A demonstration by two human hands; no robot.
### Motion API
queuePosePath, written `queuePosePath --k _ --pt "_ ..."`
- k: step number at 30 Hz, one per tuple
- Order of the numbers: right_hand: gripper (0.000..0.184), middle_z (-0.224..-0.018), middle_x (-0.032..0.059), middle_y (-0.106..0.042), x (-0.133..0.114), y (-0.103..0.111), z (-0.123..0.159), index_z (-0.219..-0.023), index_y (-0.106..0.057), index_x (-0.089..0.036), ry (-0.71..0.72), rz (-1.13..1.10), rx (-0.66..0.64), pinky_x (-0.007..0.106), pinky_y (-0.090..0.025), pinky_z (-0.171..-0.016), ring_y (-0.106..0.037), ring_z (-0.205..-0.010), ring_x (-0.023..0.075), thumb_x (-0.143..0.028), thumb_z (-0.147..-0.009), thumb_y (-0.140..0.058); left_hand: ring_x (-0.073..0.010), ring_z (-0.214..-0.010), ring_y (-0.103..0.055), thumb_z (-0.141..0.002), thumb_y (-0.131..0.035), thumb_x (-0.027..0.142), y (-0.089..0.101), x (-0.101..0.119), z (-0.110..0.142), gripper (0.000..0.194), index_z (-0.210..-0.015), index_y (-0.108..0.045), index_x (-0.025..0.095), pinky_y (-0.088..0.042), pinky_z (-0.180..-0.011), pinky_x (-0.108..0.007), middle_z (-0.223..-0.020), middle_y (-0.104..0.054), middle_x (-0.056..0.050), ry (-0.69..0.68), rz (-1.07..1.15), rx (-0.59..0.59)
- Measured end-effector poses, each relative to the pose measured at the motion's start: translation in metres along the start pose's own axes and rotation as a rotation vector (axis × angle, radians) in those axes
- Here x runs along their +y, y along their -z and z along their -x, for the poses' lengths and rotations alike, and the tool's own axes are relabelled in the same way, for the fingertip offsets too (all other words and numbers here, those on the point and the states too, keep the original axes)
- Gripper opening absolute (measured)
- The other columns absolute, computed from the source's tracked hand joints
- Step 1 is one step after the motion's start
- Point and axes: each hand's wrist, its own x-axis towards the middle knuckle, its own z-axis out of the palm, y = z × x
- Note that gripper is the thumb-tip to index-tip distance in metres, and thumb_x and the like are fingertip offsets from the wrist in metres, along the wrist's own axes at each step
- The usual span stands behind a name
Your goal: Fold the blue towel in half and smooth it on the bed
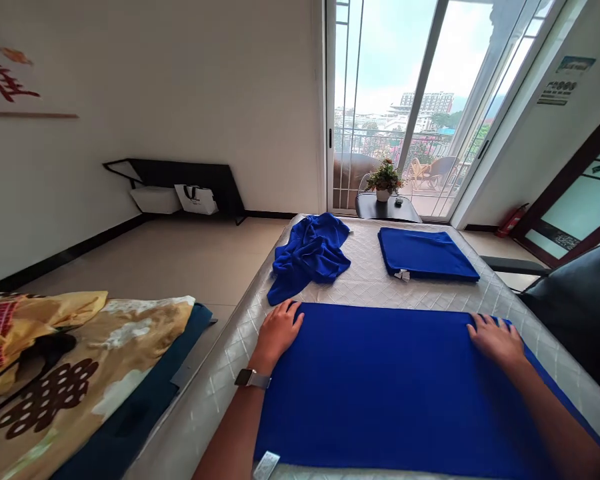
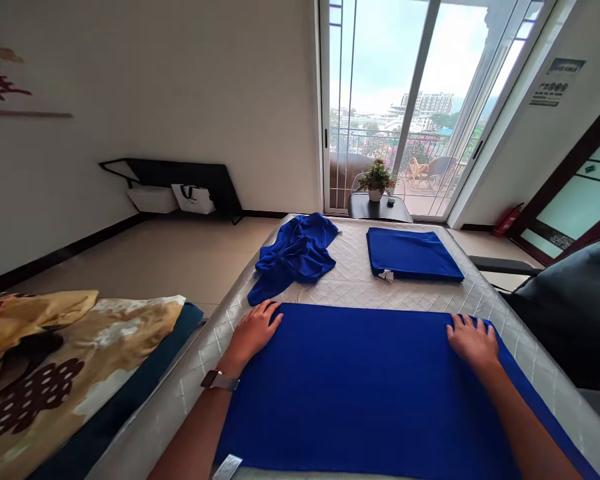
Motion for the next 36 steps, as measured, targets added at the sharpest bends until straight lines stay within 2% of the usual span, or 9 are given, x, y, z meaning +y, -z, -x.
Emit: queuePosePath --k 2,5,7,10,12,15,19,24,36 --pt "0.056 -0.147 0.0161 -0.058 -0.048 0.017 0.012 -0.141 -0.060 -0.018 0.026 0.012 0.027 0.063 -0.028 -0.115 -0.047 -0.139 0.0402 -0.039 -0.095 -0.035 -0.0312 -0.133 -0.056 -0.100 -0.047 0.034 -0.001 0.001 0.001 0.041 -0.135 -0.063 0.021 -0.044 -0.111 -0.047 -0.146 -0.059 -0.014 -0.010 -0.008 0.001" --pt "0.057 -0.152 0.0145 -0.053 -0.147 0.044 0.042 -0.149 -0.052 -0.017 0.228 -0.151 0.046 0.058 -0.027 -0.117 -0.041 -0.144 0.0371 -0.040 -0.100 -0.033 -0.0309 -0.133 -0.055 -0.101 -0.046 0.033 -0.002 0.002 0.001 0.042 -0.137 -0.062 0.021 -0.044 -0.110 -0.047 -0.145 -0.059 -0.014 -0.020 -0.030 -0.007" --pt "0.059 -0.157 0.0096 -0.047 -0.219 0.059 0.066 -0.154 -0.044 -0.019 0.405 -0.294 -0.007 0.056 -0.026 -0.120 -0.035 -0.149 0.0328 -0.042 -0.102 -0.030 -0.0308 -0.133 -0.055 -0.101 -0.045 0.032 -0.001 0.004 0.002 0.044 -0.141 -0.059 0.022 -0.044 -0.110 -0.047 -0.145 -0.059 -0.014 -0.026 -0.042 -0.008" --pt "0.069 -0.165 0.0131 -0.032 -0.308 0.069 0.098 -0.159 -0.032 -0.008 0.601 -0.430 -0.131 0.050 -0.018 -0.124 -0.024 -0.154 0.0306 -0.048 -0.104 -0.026 -0.0307 -0.133 -0.056 -0.102 -0.043 0.031 0.001 0.006 0.003 0.045 -0.145 -0.056 0.024 -0.044 -0.110 -0.046 -0.145 -0.060 -0.014 -0.043 -0.074 -0.010" --pt "0.071 -0.167 0.0137 -0.025 -0.348 0.069 0.112 -0.160 -0.030 -0.005 0.669 -0.477 -0.189 0.050 -0.013 -0.125 -0.019 -0.155 0.0312 -0.048 -0.104 -0.026 -0.0305 -0.133 -0.055 -0.102 -0.042 0.031 0.002 0.007 0.004 0.043 -0.141 -0.059 0.023 -0.044 -0.110 -0.045 -0.145 -0.059 -0.014 -0.048 -0.099 -0.009" --pt "0.071 -0.168 0.0109 -0.023 -0.373 0.061 0.122 -0.162 -0.025 -0.009 0.673 -0.525 -0.217 0.053 -0.012 -0.125 -0.015 -0.156 0.0329 -0.049 -0.104 -0.026 -0.0308 -0.134 -0.055 -0.102 -0.043 0.031 0.003 0.008 0.005 0.042 -0.138 -0.062 0.021 -0.044 -0.111 -0.044 -0.145 -0.059 -0.015 -0.042 -0.106 -0.005" --pt "0.070 -0.168 0.0083 -0.022 -0.365 0.052 0.118 -0.163 -0.023 -0.014 0.660 -0.558 -0.191 0.052 -0.010 -0.125 -0.015 -0.156 0.0300 -0.051 -0.104 -0.025 -0.0308 -0.132 -0.057 -0.102 -0.042 0.032 0.004 0.009 0.003 0.042 -0.137 -0.063 0.020 -0.045 -0.109 -0.045 -0.144 -0.060 -0.015 -0.035 -0.102 -0.005" --pt "0.074 -0.168 0.0132 -0.019 -0.322 0.048 0.101 -0.161 -0.025 -0.006 0.604 -0.503 -0.203 0.048 -0.007 -0.126 -0.013 -0.157 0.0273 -0.053 -0.105 -0.021 -0.0295 -0.129 -0.058 -0.102 -0.043 0.034 0.003 0.009 0.001 0.041 -0.134 -0.064 0.022 -0.046 -0.108 -0.044 -0.142 -0.061 -0.013 -0.035 -0.105 0.007" --pt "0.069 -0.169 0.0014 -0.020 -0.140 0.023 0.051 -0.164 -0.022 -0.022 0.402 -0.260 -0.184 0.046 -0.011 -0.127 -0.015 -0.157 0.0237 -0.058 -0.105 -0.018 -0.0323 -0.120 -0.060 -0.100 -0.041 0.034 -0.006 0.013 -0.004 0.041 -0.129 -0.066 0.021 -0.050 -0.097 -0.048 -0.134 -0.064 -0.013 -0.021 -0.225 0.087"
